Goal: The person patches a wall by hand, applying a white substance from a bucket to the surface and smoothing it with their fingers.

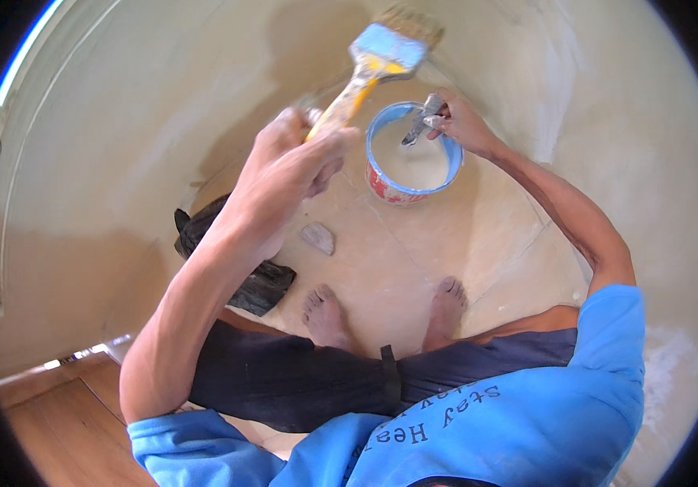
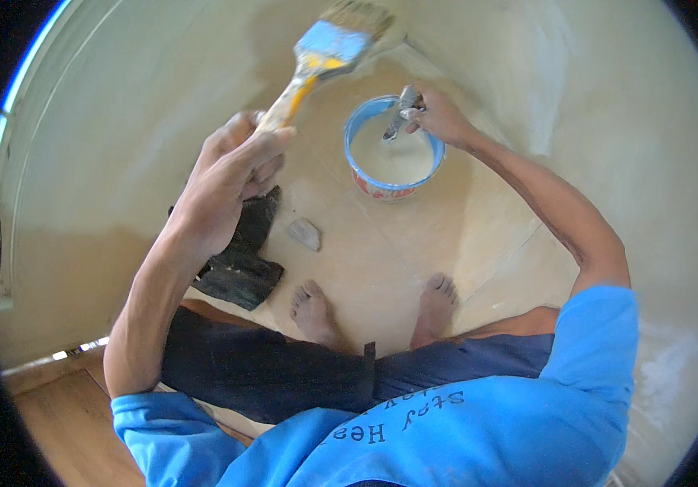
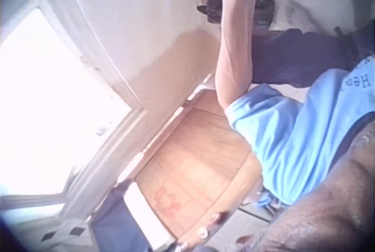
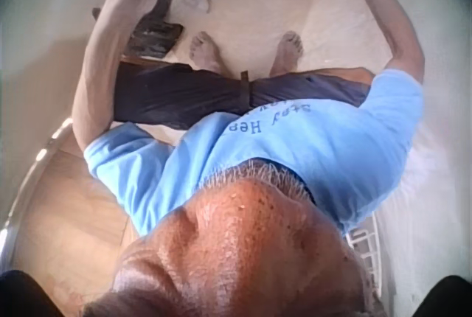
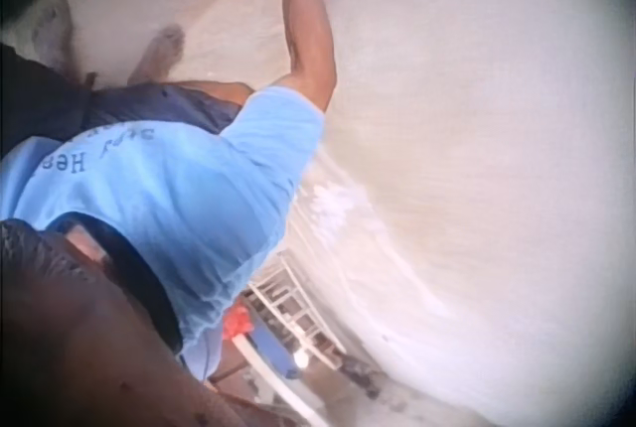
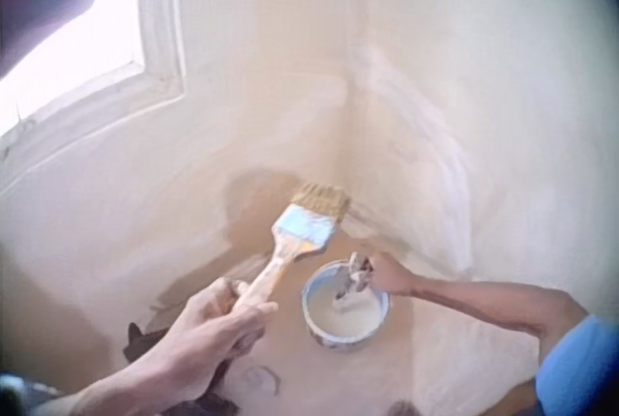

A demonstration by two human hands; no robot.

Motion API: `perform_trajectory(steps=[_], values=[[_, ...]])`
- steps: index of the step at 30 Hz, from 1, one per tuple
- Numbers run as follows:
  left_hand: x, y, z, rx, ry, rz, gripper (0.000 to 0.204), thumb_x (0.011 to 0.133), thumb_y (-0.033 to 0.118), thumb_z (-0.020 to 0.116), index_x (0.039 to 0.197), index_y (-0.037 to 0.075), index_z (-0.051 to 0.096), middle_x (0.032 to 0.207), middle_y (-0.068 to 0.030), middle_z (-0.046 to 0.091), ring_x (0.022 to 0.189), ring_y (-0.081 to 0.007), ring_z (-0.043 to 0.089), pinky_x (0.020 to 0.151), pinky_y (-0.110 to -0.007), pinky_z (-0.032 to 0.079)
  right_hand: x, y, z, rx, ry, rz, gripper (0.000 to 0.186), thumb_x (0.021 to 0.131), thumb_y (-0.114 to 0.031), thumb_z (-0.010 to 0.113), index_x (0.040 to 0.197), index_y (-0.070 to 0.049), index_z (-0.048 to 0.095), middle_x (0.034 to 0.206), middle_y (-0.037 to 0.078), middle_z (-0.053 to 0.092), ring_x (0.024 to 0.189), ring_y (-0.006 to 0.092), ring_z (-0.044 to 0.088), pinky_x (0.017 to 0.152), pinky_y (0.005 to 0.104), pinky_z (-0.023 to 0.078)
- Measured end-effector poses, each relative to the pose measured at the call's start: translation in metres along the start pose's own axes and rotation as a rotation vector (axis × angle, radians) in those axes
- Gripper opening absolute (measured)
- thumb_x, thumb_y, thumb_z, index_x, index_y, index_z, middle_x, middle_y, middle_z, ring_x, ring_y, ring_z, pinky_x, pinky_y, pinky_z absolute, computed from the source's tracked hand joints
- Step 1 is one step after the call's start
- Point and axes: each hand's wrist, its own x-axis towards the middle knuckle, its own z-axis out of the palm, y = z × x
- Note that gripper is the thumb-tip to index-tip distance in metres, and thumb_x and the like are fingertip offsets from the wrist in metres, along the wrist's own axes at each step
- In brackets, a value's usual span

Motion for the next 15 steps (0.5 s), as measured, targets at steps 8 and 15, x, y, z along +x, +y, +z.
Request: perform_trajectory(steps=[8, 15], values=[[0.019, 0.003, 0.007, -0.033, -0.015, 0.162, 0.038, 0.09, 0.03, 0.065, 0.102, -0.004, 0.05, 0.07, 0.0031, 0.043, 0.062, -0.0052, 0.036, 0.056, -0.021, 0.03, -0.002, -0.042, -0.037, -1.098, -0.462, -0.276, 0.015, 0.079, -0.008, 0.062, 0.094, -0.003, 0.062, 0.077, 0.014, 0.067, 0.074, 0.0245, 0.071, 0.061, 0.0396, 0.053], [0.036, 0.01, 0.011, -0.102, 0.033, 0.24, 0.033, 0.089, 0.025, 0.066, 0.098, -0.002, 0.05, 0.069, 0.0016, 0.046, 0.062, -0.006, 0.038, 0.056, -0.023, 0.033, 0.003, -0.027, 0.013, -1.552, -0.433, -0.626, 0.011, 0.081, -0.013, 0.061, 0.086, -0.007, 0.069, 0.078, 0.012, 0.069, 0.075, 0.0275, 0.07, 0.061, 0.0423, 0.054]])
